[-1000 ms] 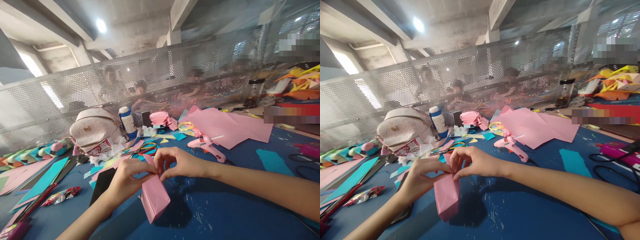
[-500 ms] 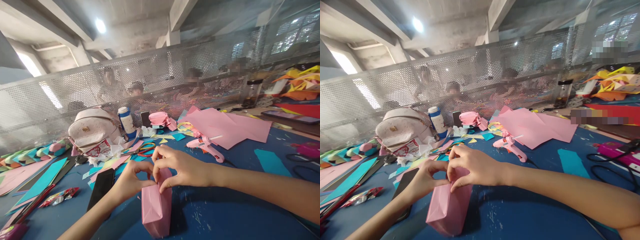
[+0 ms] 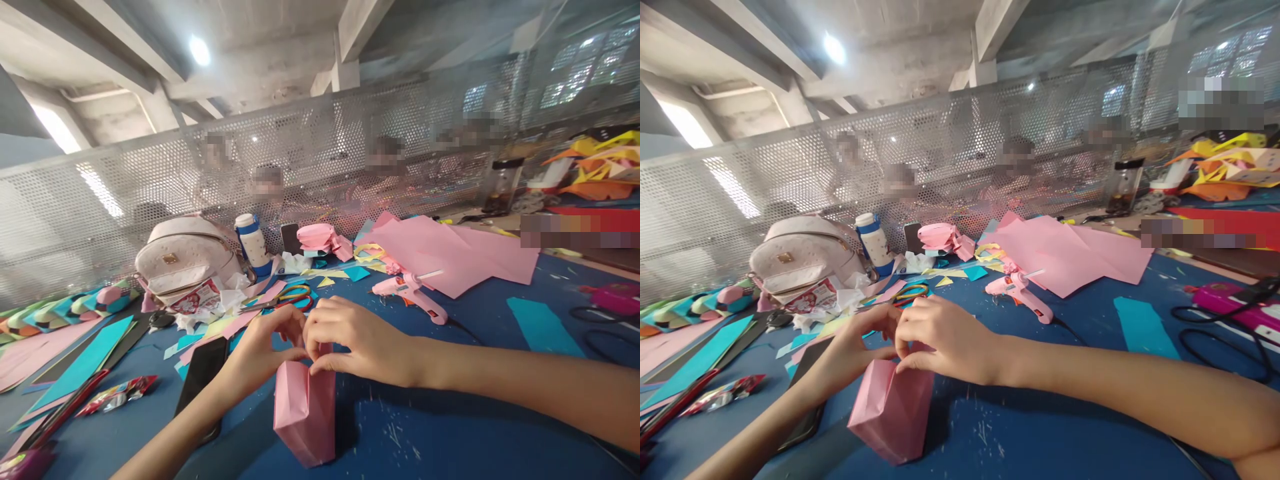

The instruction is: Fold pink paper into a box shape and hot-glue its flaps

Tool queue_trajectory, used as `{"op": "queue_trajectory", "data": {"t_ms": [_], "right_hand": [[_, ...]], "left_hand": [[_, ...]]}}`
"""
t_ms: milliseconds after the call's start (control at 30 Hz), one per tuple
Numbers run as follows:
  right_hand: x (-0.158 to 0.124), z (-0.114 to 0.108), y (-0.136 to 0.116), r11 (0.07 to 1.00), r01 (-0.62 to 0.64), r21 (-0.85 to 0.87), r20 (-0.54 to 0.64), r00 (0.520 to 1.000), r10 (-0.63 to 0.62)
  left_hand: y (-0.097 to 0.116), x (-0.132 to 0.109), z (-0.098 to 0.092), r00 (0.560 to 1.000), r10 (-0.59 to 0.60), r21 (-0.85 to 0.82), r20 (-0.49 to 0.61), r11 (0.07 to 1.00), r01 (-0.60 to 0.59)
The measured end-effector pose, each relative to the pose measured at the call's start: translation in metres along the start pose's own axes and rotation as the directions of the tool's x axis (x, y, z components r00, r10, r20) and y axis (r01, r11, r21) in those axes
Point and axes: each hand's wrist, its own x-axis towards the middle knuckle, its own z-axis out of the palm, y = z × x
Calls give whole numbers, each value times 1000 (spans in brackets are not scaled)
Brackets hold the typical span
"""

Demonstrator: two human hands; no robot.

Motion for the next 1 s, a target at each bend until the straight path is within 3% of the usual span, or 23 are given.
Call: {"op": "queue_trajectory", "data": {"t_ms": [200,467,667,800,1000], "right_hand": [[0,-2,5,999,-7,-41,6,1000,7],[-2,4,9,984,18,-175,-81,996,-33],[-2,-3,16,921,87,-379,-151,976,-155],[-1,-11,17,895,93,-436,-174,967,-185],[-1,-13,19,856,128,-501,-188,949,-252]], "left_hand": [[-5,0,-3,991,-3,71,-131,997,12],[-7,1,-3,940,2,-79,-341,996,-30],[1,-3,-2,960,11,-31,-278,999,-21],[-3,-1,-13,971,-88,-2,-224,996,90],[-14,7,-26,993,-115,-257,5,960,112]]}}
